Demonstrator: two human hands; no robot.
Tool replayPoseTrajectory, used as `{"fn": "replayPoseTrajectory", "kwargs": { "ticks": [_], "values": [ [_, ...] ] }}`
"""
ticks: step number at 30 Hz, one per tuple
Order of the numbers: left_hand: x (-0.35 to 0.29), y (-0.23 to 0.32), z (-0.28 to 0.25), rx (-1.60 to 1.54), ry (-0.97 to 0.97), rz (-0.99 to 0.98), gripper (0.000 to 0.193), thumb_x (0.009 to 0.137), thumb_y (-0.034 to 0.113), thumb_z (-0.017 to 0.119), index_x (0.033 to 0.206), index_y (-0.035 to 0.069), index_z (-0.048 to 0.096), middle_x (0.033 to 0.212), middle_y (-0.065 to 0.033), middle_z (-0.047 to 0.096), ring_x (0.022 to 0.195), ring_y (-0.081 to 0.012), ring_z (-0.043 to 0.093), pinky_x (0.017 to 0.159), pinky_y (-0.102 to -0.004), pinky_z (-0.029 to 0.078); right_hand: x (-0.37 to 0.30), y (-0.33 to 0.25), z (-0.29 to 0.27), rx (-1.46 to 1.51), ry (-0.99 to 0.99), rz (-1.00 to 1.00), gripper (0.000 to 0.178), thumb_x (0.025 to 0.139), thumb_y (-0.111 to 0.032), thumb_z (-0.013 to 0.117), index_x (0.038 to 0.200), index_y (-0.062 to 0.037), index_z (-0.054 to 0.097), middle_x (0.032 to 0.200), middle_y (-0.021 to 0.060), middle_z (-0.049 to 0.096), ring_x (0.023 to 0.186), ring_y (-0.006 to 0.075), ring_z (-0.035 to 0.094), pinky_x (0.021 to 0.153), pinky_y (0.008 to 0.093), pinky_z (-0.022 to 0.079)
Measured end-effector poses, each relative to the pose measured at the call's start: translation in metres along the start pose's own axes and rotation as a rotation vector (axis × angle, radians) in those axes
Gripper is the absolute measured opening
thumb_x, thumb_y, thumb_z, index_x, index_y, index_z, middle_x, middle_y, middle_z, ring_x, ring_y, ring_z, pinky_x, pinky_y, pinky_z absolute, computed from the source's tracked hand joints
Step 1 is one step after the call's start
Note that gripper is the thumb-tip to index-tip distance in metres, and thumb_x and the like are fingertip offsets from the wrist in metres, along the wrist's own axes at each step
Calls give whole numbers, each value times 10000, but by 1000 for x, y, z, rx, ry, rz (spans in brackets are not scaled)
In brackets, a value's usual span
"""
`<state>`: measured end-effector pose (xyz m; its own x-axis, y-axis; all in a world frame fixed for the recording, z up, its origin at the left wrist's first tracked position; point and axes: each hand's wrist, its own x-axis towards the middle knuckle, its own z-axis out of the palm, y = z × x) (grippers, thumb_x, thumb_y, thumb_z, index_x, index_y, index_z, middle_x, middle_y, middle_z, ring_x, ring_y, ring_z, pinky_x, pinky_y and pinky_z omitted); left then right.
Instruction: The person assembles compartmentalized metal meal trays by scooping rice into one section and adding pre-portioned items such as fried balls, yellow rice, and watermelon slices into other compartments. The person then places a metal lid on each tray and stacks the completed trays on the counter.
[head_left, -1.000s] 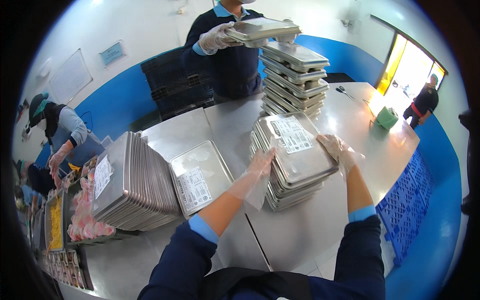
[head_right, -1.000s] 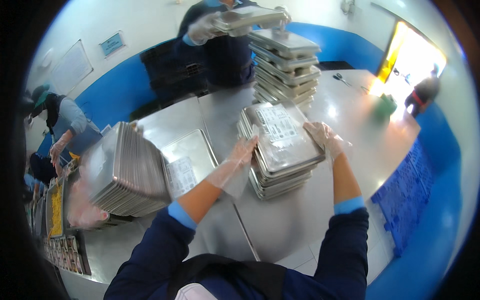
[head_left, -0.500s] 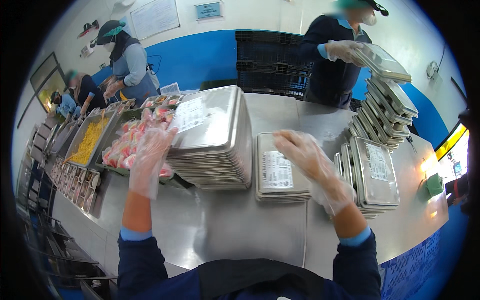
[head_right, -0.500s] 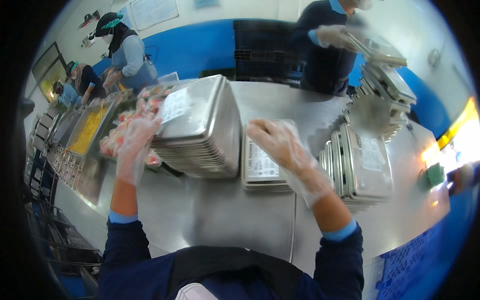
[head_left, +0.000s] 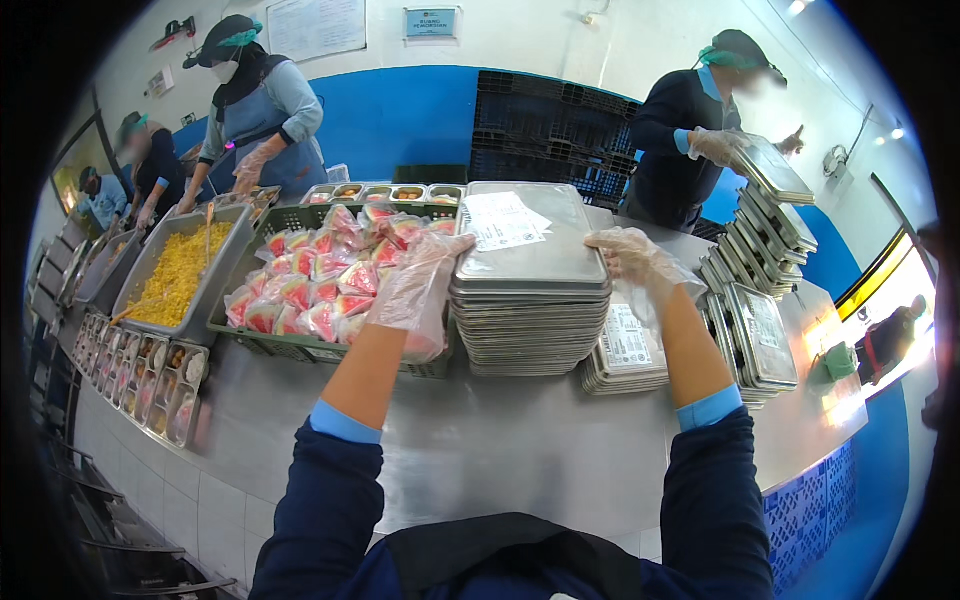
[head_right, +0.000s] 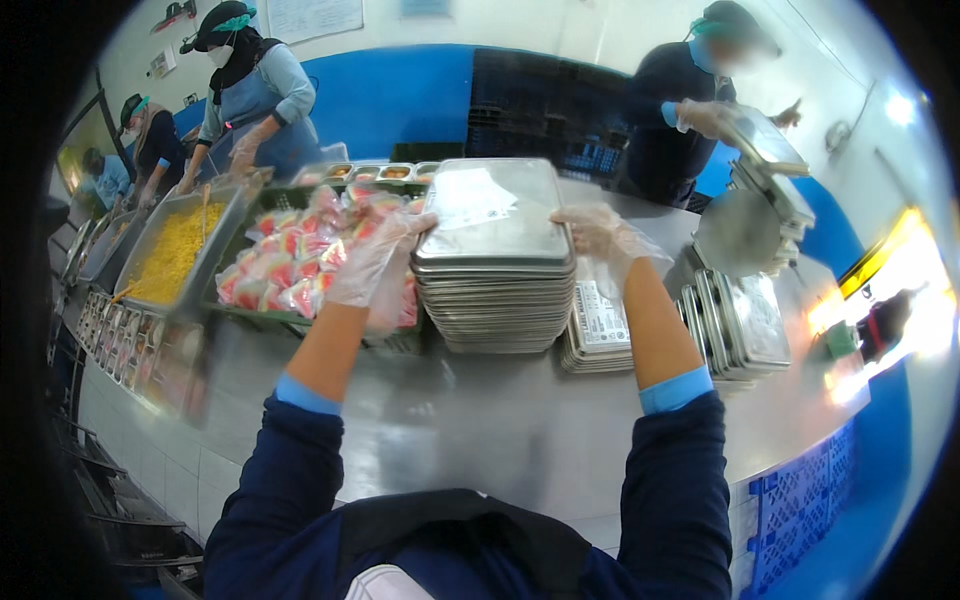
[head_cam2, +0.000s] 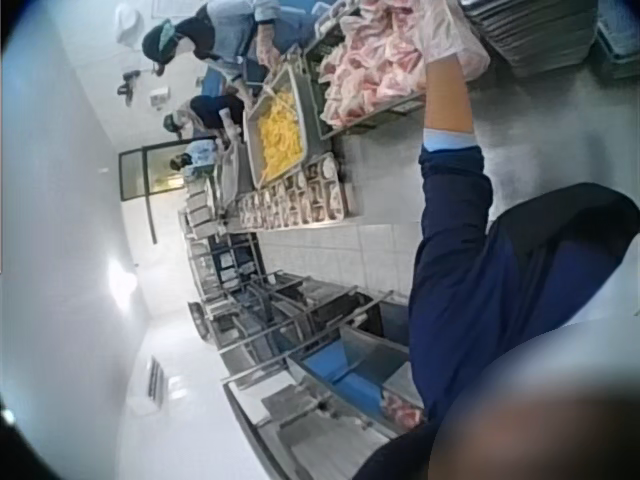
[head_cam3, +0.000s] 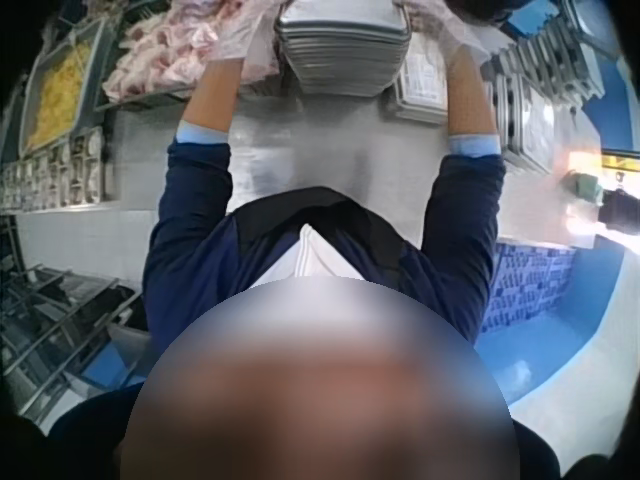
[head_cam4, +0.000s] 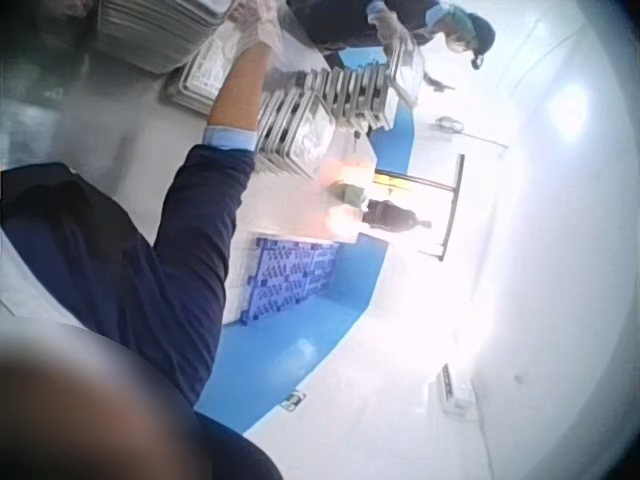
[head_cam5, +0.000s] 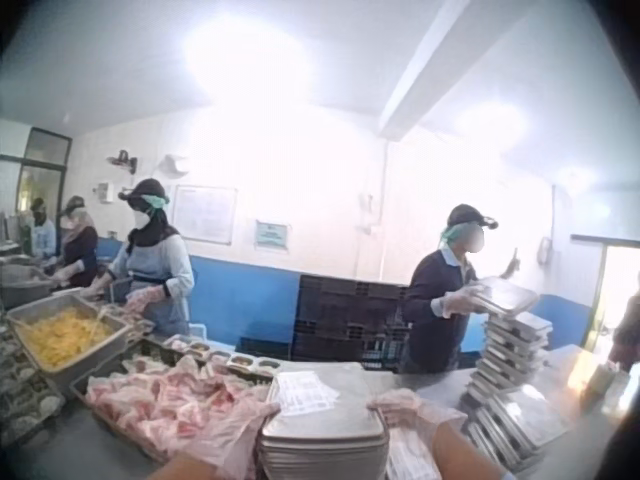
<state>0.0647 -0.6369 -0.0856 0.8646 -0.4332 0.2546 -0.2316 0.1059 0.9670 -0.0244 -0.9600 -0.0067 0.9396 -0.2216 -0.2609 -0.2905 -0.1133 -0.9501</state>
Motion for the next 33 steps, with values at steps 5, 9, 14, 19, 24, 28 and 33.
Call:
{"fn": "replayPoseTrajectory", "kwargs": {
  "ticks": [5,9,14,19,24,28,33],
  "values": [
    [-29,6,2,853,129,643,425,883,150,573,1293,57,634,1231,-242,641,1192,-372,594,1082,-435,417,-21,-26,24,109,16,-88,307,805,-271,817,985,-48,707,920,49,662,784,146,606,723,295,506],
    [-34,22,12,344,144,408,337,980,189,563,1252,2,633,1217,-167,655,1168,-288,591,1000,-390,452,-8,-24,26,-443,184,-245,336,887,-284,704,1143,-67,688,1084,94,666,971,202,623,869,326,494],
    [-33,65,49,104,172,275,487,938,250,672,1336,14,523,1251,-151,613,1193,-265,566,1016,-378,450,-8,7,29,-62,235,-210,507,1019,-423,578,1322,-18,616,1244,73,661,1090,213,628,978,316,482],
    [-66,123,38,113,-34,435,823,828,454,773,1433,-2,452,1217,-217,654,1164,-351,616,1021,-423,466,-83,4,34,192,377,-630,548,1002,-394,608,1388,-9,547,1338,105,598,1159,196,587,1028,346,465],
    [-215,90,-186,1135,454,226,572,870,575,674,1120,60,686,1137,-157,685,1066,-316,660,903,-413,531,-175,24,64,225,806,-711,742,951,-444,642,1490,10,410,1478,179,471,1303,308,507,1069,437,459],
    [-380,-18,-415,1730,615,-155,258,937,273,584,942,34,681,839,-151,684,762,-346,654,723,-490,529,-218,99,150,434,668,-404,863,914,-611,603,1521,-34,393,1488,199,468,1333,377,488,1056,532,467],
    [-468,-120,-532,1861,454,-393,176,899,122,547,967,35,684,817,-166,706,746,-307,711,653,-499,558,-234,195,336,329,392,-93,672,969,-549,614,1407,-45,539,1390,80,537,1282,248,460,1125,430,335]
  ]
}}
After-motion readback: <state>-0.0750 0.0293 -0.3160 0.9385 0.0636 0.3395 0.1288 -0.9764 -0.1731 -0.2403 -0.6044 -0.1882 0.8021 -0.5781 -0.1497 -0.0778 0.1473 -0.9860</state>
